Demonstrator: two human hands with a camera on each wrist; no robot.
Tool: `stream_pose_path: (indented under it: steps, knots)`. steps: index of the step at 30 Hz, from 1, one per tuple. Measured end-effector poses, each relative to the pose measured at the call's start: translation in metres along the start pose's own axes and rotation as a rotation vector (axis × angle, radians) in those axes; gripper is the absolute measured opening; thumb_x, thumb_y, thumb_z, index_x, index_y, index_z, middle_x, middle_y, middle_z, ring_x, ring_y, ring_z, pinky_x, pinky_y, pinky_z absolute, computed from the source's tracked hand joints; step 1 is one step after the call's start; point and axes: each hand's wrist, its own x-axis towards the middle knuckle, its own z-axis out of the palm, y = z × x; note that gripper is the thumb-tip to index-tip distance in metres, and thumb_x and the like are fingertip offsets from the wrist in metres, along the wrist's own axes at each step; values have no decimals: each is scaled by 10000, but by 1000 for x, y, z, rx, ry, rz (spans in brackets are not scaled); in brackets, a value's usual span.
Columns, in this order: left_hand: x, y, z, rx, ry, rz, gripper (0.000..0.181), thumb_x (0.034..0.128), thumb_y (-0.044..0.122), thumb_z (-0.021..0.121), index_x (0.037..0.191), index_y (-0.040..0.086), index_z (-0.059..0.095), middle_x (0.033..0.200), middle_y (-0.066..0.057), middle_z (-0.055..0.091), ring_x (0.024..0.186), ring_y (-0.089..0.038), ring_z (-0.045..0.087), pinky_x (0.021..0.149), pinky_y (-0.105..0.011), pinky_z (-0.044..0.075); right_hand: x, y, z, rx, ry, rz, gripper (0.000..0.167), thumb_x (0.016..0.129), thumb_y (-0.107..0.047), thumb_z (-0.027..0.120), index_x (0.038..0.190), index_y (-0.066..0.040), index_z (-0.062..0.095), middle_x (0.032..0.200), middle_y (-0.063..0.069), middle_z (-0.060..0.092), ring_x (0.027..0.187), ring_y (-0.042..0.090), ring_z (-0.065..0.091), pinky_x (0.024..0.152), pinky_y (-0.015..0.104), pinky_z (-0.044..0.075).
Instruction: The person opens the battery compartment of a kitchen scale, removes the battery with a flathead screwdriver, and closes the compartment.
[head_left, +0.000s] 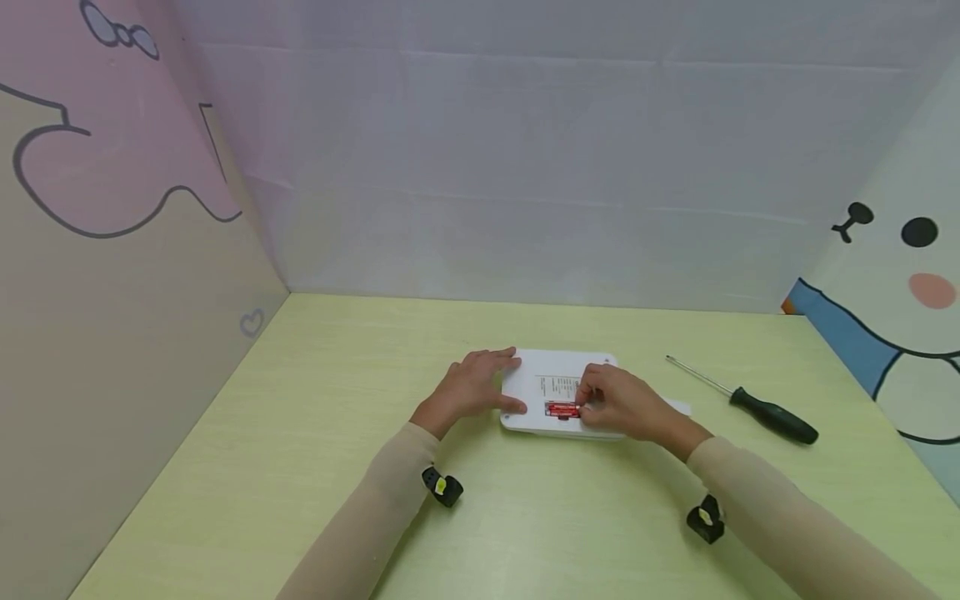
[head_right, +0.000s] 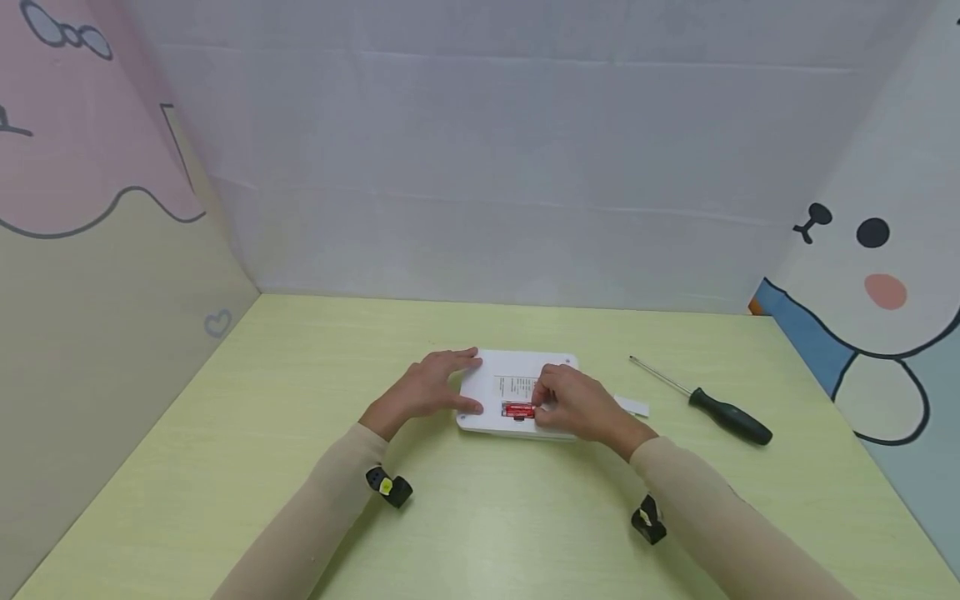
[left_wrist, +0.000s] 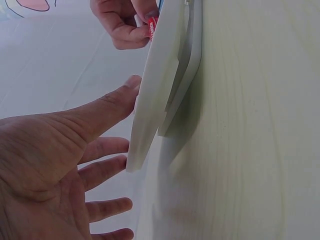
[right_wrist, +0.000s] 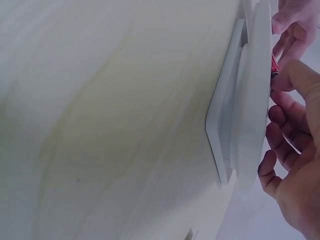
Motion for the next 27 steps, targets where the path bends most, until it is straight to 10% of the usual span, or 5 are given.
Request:
stream_pose_path:
  steps: [27]
  knots:
    - [1, -2, 2, 31, -3, 4, 814, 766, 507, 793, 1465, 240, 472, 1581, 105, 337, 1454, -245, 314, 1130, -569, 271, -2, 0, 4, 34, 27, 42, 103, 768, -97, 677, 791, -185, 629, 776, -70, 527, 712, 93, 455, 619, 231, 372]
